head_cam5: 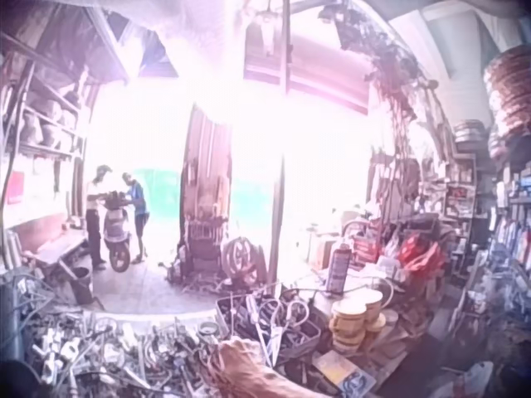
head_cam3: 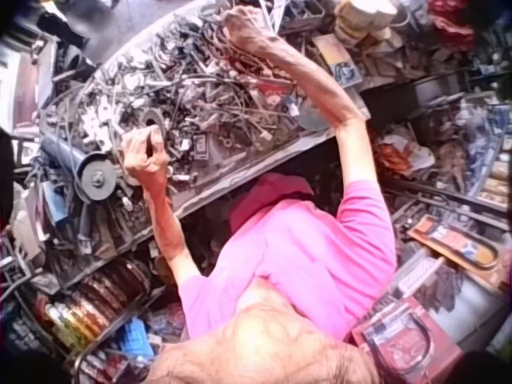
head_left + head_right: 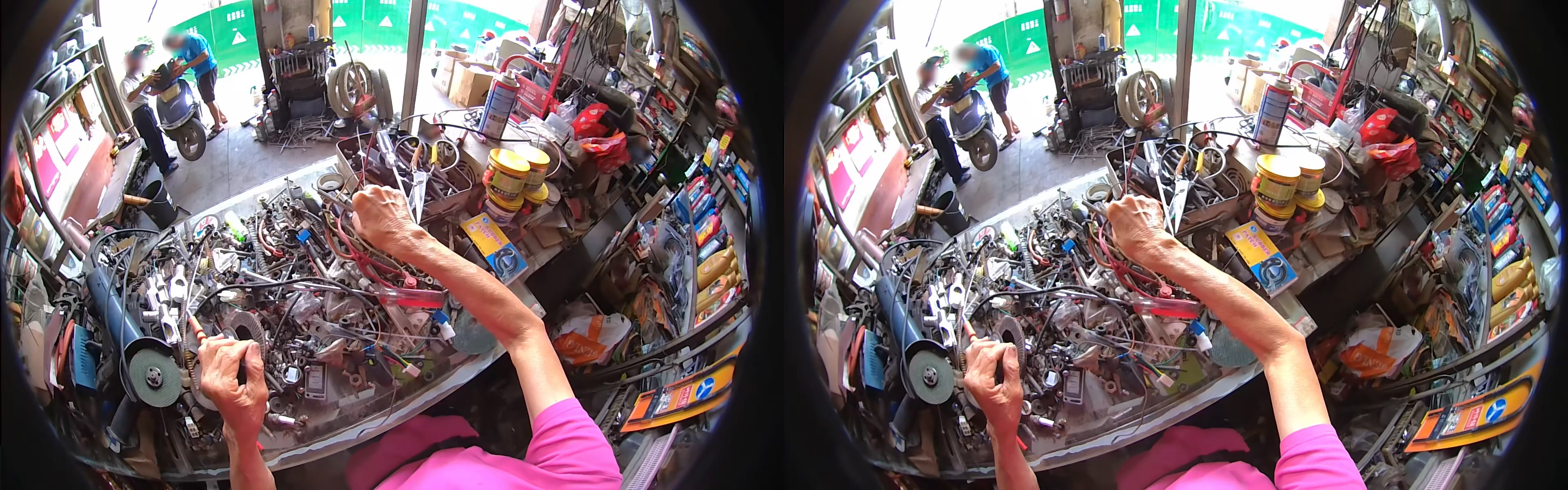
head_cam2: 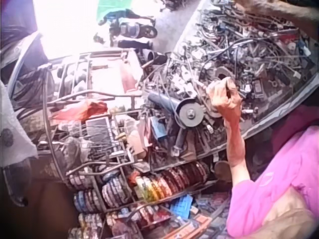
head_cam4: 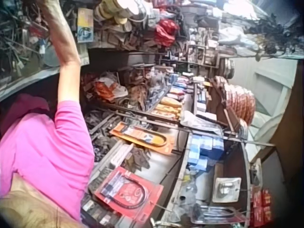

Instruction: The person works at a cluttered workbench in a workshop, manipulating small mechanical parts and wires. They use a screwdriver to adjust a component and handle a fan and a manual. In the background, two other people are working on a scooter.

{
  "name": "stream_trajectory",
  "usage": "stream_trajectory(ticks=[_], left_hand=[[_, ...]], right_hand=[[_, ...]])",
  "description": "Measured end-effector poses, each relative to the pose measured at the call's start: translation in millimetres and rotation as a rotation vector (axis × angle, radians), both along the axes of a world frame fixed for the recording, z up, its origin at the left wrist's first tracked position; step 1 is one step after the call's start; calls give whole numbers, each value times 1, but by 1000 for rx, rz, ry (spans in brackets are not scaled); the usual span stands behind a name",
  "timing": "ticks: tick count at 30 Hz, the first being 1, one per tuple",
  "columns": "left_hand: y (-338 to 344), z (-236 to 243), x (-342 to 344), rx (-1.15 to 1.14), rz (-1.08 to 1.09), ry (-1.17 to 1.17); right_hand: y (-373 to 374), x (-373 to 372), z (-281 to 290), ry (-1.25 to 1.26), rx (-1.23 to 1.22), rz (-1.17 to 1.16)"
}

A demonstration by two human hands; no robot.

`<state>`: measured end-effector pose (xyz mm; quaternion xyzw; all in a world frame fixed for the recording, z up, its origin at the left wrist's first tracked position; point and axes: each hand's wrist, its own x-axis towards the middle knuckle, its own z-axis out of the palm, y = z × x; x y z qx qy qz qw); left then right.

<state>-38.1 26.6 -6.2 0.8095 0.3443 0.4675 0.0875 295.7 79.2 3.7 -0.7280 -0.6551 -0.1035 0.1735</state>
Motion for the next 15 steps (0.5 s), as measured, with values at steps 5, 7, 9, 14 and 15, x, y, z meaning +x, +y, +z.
stream_trajectory(ticks=[5, 7, 9, 14, 15], left_hand=[[0, -1, -2, -15, 12, 29], [0, 0, -4, -24, 23, 18], [0, 1, -5, -25, 22, 20], [0, 3, -4, -17, 13, 21], [-1, 4, -3, -23, 15, 21]], right_hand=[[-20, 11, 21, 198, 193, -21], [-41, 17, 35, 250, 153, -61], [-68, 22, 41, 281, -3, -83], [-91, 19, 4, 95, -161, -110], [-92, 12, 6, 40, -204, -156]])
